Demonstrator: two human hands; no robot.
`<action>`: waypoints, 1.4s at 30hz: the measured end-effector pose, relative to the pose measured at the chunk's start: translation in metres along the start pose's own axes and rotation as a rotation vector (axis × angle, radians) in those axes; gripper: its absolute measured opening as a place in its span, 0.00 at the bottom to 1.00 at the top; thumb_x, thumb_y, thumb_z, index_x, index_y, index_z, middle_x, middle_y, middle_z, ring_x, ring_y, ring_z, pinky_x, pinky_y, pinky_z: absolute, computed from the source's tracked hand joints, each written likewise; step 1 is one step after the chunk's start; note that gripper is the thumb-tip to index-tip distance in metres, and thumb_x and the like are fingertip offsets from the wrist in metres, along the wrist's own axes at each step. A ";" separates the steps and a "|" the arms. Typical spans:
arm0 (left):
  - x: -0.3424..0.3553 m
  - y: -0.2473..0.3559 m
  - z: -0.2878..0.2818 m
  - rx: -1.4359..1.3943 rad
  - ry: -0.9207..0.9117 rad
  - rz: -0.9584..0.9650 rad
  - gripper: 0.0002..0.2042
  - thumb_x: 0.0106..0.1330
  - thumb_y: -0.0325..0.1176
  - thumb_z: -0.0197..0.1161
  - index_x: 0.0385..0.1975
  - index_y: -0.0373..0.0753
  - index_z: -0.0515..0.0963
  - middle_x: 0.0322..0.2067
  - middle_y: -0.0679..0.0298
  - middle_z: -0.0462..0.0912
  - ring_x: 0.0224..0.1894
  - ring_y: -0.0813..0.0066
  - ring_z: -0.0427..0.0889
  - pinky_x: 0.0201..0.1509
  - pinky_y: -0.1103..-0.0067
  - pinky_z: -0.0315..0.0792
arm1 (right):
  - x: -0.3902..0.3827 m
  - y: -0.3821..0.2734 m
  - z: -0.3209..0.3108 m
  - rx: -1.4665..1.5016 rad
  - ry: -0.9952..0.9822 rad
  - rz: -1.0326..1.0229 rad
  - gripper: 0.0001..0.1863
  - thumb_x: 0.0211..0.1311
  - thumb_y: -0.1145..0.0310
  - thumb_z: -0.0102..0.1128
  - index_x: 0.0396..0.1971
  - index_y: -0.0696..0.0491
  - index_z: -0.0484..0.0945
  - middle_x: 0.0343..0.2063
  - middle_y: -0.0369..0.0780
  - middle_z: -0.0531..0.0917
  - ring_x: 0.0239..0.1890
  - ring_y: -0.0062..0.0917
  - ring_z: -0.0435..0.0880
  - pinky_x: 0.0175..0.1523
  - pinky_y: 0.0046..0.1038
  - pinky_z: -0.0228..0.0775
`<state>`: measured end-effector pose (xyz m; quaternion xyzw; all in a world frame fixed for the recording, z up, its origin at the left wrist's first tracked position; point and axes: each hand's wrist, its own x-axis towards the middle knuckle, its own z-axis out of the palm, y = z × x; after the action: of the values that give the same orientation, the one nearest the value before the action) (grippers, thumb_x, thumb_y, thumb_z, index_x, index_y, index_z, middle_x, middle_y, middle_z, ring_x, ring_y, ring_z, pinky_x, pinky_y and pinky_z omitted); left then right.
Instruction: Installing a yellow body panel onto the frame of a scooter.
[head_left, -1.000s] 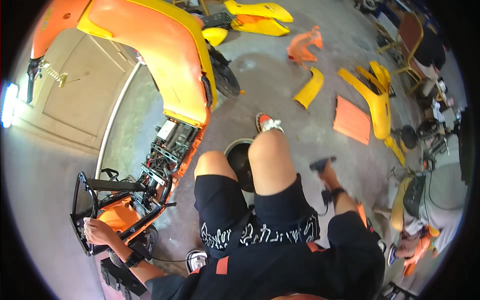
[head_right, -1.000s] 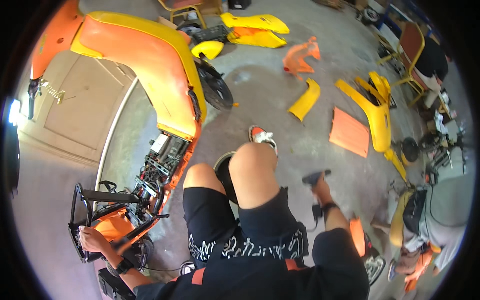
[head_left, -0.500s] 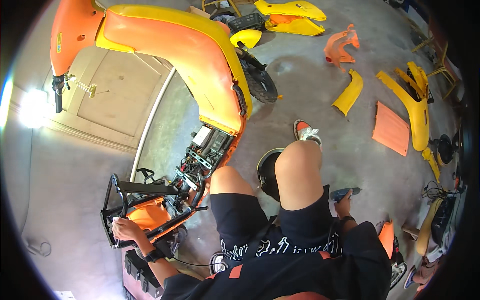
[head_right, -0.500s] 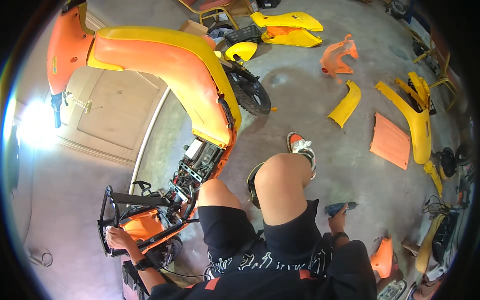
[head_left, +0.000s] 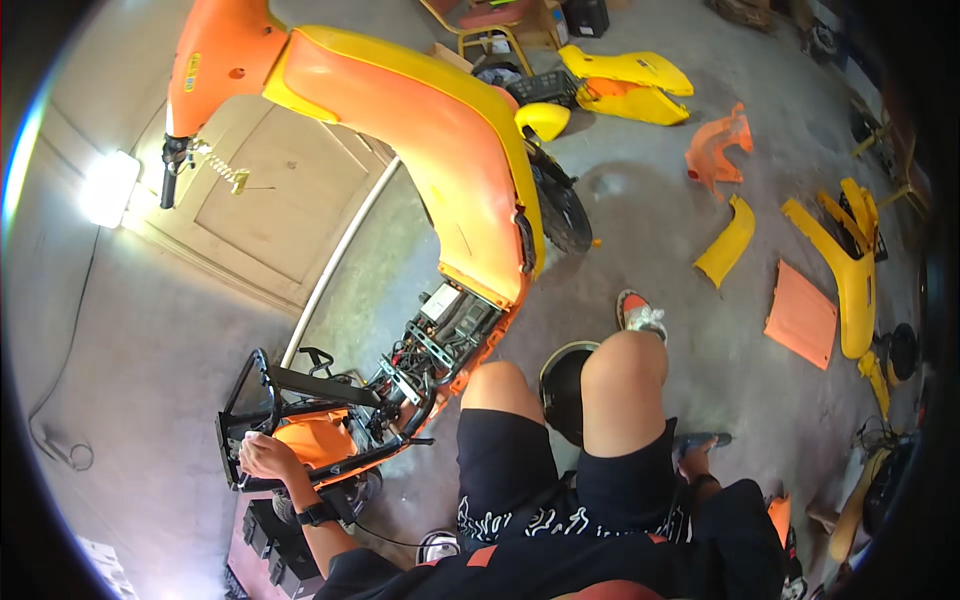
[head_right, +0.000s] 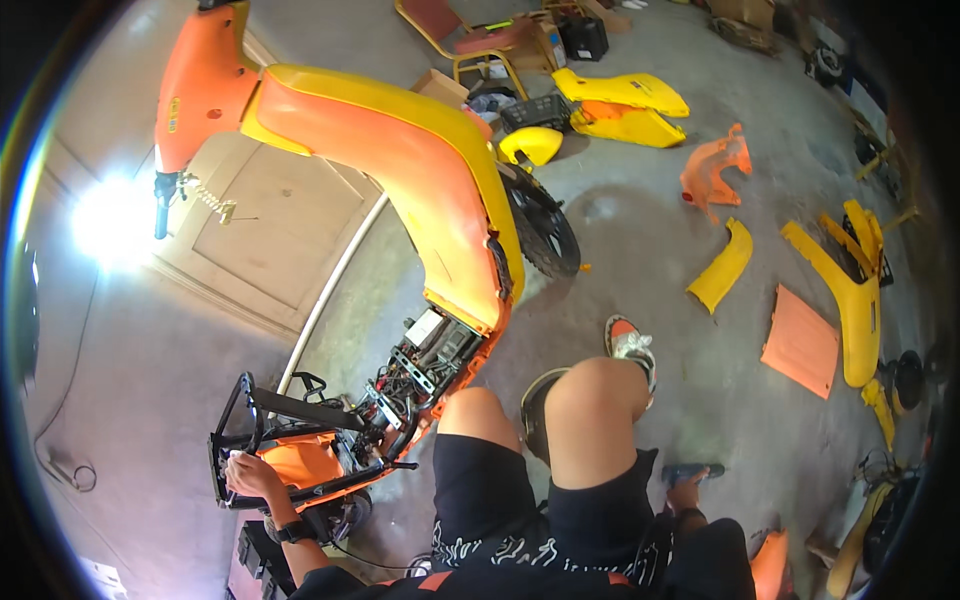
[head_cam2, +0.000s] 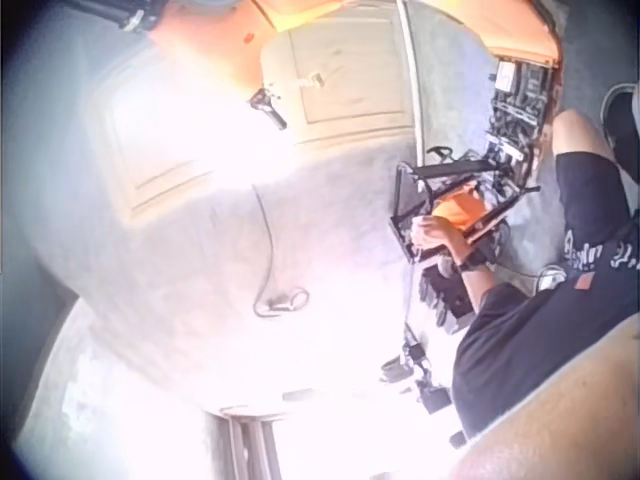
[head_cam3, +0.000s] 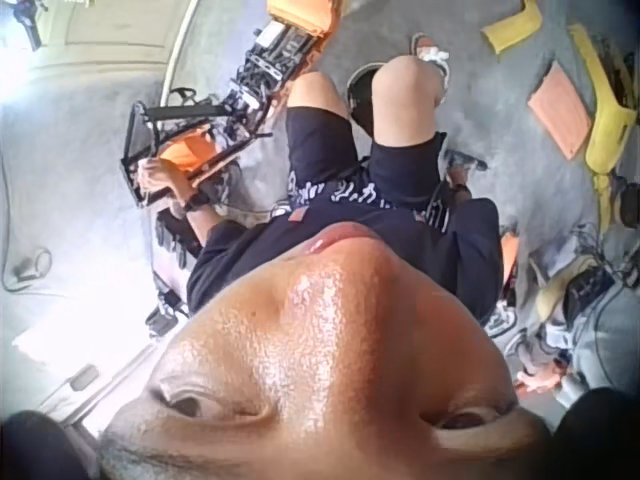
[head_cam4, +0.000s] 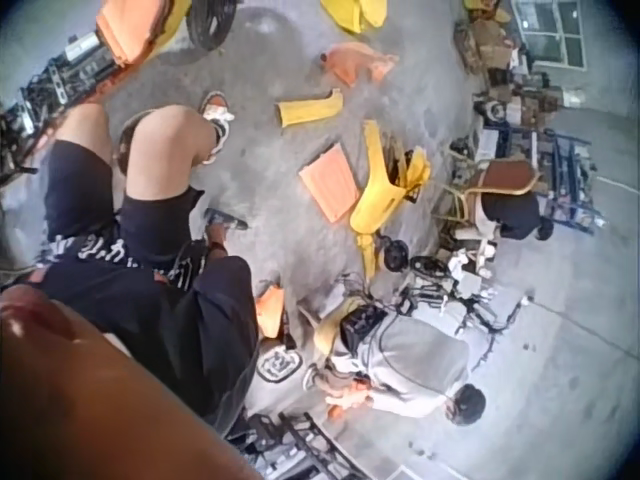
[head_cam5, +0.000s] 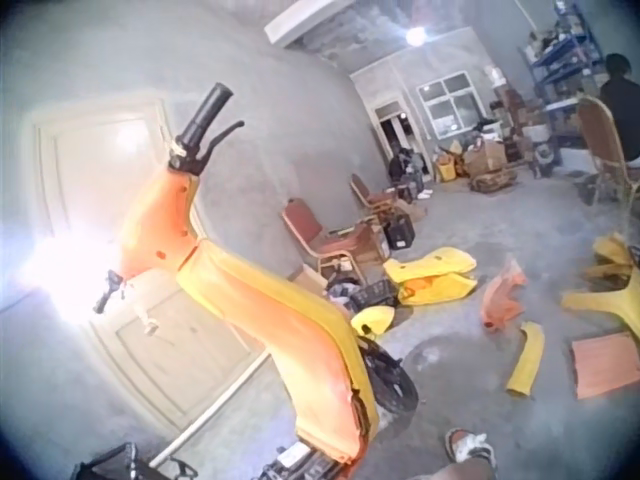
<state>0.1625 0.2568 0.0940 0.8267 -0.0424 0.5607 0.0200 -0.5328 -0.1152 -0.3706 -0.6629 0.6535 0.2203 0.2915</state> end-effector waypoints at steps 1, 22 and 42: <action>-0.002 -0.007 -0.002 -0.003 -0.017 -0.006 0.21 0.71 0.40 0.43 0.18 0.35 0.73 0.22 0.55 0.77 0.30 0.53 0.75 0.39 0.62 0.63 | 0.004 0.003 0.000 -0.120 -0.037 -0.046 0.62 0.60 0.54 0.61 0.61 0.75 0.17 0.36 0.54 0.84 0.43 0.44 0.85 0.60 0.42 0.69; 0.007 -0.135 0.050 0.776 -0.075 0.429 0.05 0.67 0.35 0.54 0.32 0.44 0.75 0.24 0.69 0.76 0.27 0.70 0.78 0.28 0.72 0.70 | 0.173 -0.098 -0.296 0.202 0.475 -0.157 0.27 0.57 0.63 0.62 0.56 0.57 0.71 0.46 0.55 0.80 0.52 0.48 0.78 0.56 0.43 0.71; 0.006 -0.106 0.033 0.430 -0.279 0.192 0.10 0.64 0.33 0.61 0.42 0.39 0.75 0.35 0.56 0.83 0.36 0.55 0.83 0.39 0.62 0.75 | 0.276 -0.151 -0.245 0.013 0.538 0.074 0.15 0.63 0.68 0.49 0.49 0.49 0.76 0.53 0.41 0.75 0.57 0.40 0.73 0.58 0.40 0.71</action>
<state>0.2053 0.3591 0.0885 0.8733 -0.0031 0.4370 -0.2151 -0.3913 -0.4876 -0.3621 -0.6714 0.7326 0.0426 0.1033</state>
